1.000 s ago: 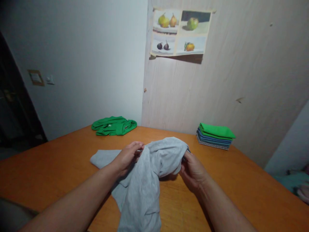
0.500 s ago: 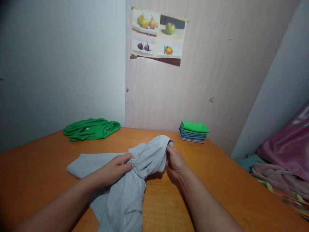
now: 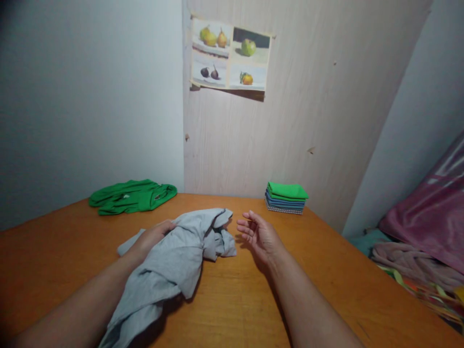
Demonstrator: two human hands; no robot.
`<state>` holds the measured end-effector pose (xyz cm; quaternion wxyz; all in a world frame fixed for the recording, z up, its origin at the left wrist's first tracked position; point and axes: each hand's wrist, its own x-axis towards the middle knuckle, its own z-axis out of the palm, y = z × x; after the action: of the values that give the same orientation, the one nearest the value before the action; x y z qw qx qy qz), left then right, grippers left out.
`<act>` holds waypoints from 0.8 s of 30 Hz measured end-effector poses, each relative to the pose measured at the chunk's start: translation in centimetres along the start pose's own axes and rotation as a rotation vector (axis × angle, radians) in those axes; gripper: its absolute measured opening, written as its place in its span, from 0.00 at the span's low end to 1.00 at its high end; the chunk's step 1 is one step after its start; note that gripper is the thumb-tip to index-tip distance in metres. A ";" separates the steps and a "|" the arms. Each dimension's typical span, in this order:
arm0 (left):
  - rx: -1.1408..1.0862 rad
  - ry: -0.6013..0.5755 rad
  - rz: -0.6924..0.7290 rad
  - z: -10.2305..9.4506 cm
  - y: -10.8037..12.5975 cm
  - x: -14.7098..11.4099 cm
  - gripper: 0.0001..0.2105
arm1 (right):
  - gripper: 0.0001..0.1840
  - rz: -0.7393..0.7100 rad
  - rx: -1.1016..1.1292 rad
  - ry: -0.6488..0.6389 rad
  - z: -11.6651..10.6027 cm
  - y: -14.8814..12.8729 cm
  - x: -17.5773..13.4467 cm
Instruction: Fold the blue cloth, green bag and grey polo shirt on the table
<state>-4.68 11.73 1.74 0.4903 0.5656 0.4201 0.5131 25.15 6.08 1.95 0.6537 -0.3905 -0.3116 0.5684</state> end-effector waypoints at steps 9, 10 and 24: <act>0.177 0.256 0.138 0.1 1.2 -0.9 0.11 | 0.16 -0.099 -0.647 0.001 -0.9 2.5 0.4; 0.169 0.197 0.155 0.2 1.5 -1.2 0.12 | 0.17 -0.101 -0.713 -0.061 -0.9 2.7 0.2; 0.256 -0.083 0.145 0.1 1.3 -1.9 0.08 | 0.06 -0.298 -0.542 0.148 -0.7 1.6 0.8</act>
<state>-4.83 9.69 2.71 0.3927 0.6732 0.4193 0.4655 25.04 6.89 0.16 0.6228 -0.5409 -0.4570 0.3326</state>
